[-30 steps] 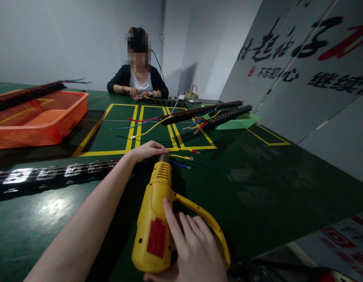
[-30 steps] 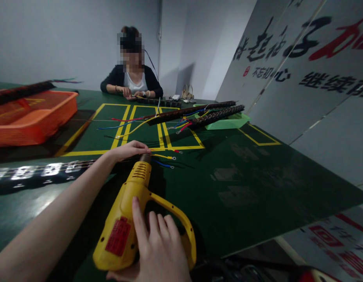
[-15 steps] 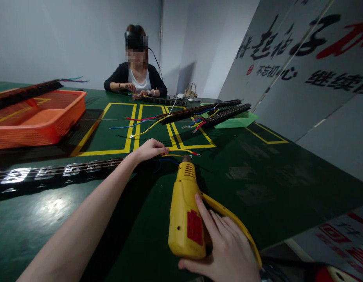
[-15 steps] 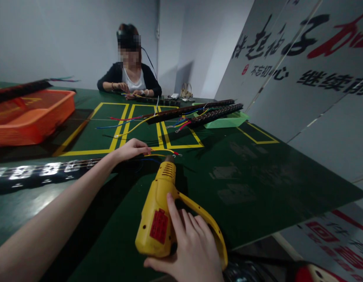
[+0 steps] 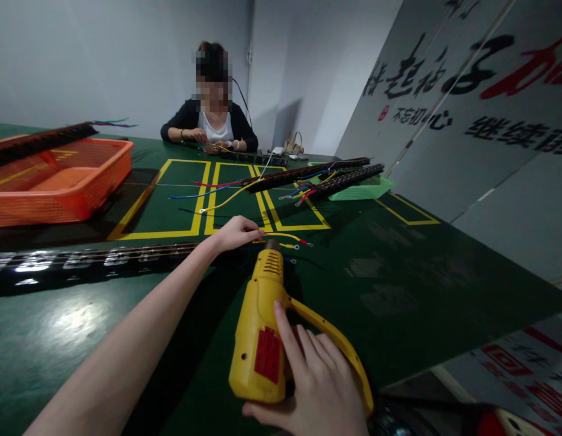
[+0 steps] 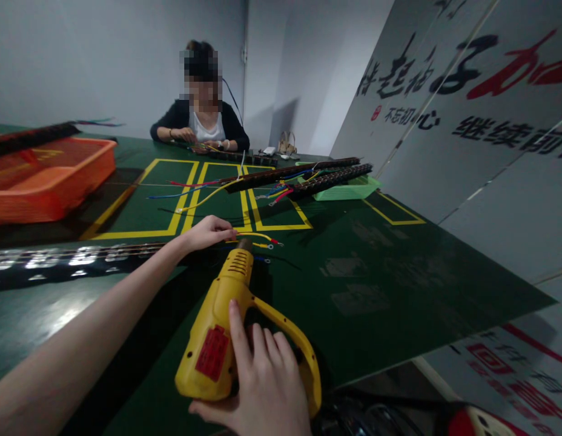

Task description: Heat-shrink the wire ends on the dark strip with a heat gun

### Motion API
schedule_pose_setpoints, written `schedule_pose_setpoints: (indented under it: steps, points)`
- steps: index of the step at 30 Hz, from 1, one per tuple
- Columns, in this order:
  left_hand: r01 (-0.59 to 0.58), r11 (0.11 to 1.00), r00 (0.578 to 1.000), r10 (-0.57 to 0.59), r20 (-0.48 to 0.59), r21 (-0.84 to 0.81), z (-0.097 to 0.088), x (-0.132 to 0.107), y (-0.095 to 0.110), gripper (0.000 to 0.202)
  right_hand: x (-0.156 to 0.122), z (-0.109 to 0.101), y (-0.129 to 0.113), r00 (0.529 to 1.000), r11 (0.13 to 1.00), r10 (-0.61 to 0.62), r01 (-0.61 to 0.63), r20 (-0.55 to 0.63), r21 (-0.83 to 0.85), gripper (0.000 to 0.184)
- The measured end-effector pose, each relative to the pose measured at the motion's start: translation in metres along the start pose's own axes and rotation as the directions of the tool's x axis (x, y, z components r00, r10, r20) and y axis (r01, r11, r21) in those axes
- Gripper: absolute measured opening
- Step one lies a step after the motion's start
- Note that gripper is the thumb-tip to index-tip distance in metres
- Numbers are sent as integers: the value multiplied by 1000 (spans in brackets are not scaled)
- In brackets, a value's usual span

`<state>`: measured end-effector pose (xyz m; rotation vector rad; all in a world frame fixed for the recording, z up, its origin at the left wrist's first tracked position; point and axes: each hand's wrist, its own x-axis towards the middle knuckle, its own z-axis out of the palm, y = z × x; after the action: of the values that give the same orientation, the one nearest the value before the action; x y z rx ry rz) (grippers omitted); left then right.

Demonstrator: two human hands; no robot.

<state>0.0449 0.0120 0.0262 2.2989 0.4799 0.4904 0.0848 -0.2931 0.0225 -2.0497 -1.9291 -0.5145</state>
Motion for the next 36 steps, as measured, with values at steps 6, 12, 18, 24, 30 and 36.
schedule_pose_setpoints:
  steps: [6, 12, 18, 24, 30, 36]
  points:
    - [-33, 998, 999, 35, -37, 58, -1, 0, 0, 44, 8, 5, -15, 1000, 996, -30, 30, 7, 86, 110]
    - [8, 1000, 997, -7, -75, 9, -3, 0, -3, 45, 8, 4, -15, 999, 992, -34, 31, 21, 123, 109]
    - [84, 996, 994, -86, -65, -39, -3, 0, -2, 46, 12, 3, -15, 998, 989, -51, 44, 45, 141, 107]
    - [146, 986, 987, -151, -56, -86, -3, 1, -1, 45, 18, 10, -15, 1000, 990, -28, 28, 1, 141, 109]
    - [178, 978, 982, -184, -50, -113, -3, -1, -1, 47, 19, 11, -13, 1000, 990, -24, 25, -2, 140, 107]
    - [159, 982, 985, -164, -45, -99, -3, -1, -3, 47, 14, 7, -7, 999, 987, -34, 27, 37, 160, 109]
